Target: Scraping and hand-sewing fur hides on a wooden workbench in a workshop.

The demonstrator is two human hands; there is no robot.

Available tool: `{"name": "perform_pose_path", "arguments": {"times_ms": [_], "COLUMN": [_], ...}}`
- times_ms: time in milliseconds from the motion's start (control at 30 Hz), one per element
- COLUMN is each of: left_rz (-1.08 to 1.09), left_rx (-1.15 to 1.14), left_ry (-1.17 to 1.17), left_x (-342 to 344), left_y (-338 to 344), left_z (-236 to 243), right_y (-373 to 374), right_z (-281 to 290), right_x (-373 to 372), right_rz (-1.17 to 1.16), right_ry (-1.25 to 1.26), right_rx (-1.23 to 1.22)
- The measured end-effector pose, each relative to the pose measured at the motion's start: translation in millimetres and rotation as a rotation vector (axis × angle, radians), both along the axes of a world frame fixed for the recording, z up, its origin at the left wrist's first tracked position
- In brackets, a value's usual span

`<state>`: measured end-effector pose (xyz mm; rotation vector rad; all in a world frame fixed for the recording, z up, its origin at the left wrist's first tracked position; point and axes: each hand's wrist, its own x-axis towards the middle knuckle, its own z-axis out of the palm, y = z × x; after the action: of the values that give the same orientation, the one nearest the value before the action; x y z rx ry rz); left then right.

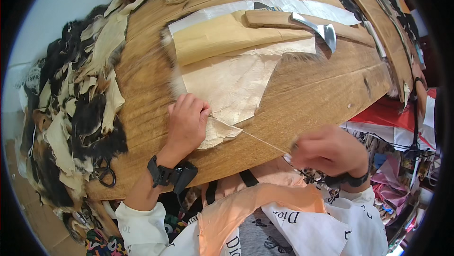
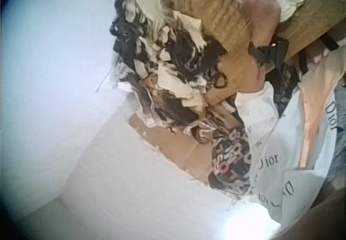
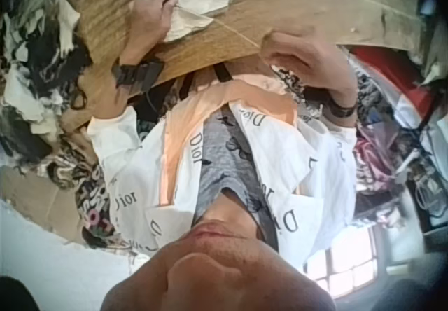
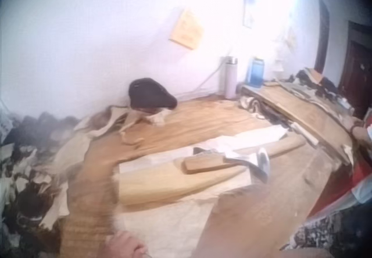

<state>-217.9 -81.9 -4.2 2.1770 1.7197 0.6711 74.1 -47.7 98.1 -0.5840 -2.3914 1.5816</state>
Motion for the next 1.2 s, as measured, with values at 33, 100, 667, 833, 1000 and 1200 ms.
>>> {"name": "perform_pose_path", "arguments": {"times_ms": [33, 100, 667, 833, 1000, 1200], "left_rz": [-0.004, -0.047, -0.378, 0.135, 0.061, 0.072], "left_rx": [0.002, 0.017, -0.045, 0.002, -0.004, -0.081], "left_ry": [-0.007, 0.030, -0.396, -0.155, -0.125, 0.013], "left_x": [3, 6, -1, 7, 7, 7], "left_y": [1, 2, -34, -12, -9, -2], "left_z": [0, 0, 23, 16, 3, 4], "right_y": [0, 3, -5, -32, -19, -1], "right_z": [9, 18, -88, -91, -84, -15], "right_x": [8, 21, -94, -82, -53, -18], "right_rz": [-0.004, 0.137, -0.507, -0.362, -0.387, -0.111], "right_ry": [-0.007, 0.412, 0.471, 0.117, 0.118, 0.052], "right_rx": [0.002, -0.153, -0.803, -0.338, -0.211, 0.246]}}
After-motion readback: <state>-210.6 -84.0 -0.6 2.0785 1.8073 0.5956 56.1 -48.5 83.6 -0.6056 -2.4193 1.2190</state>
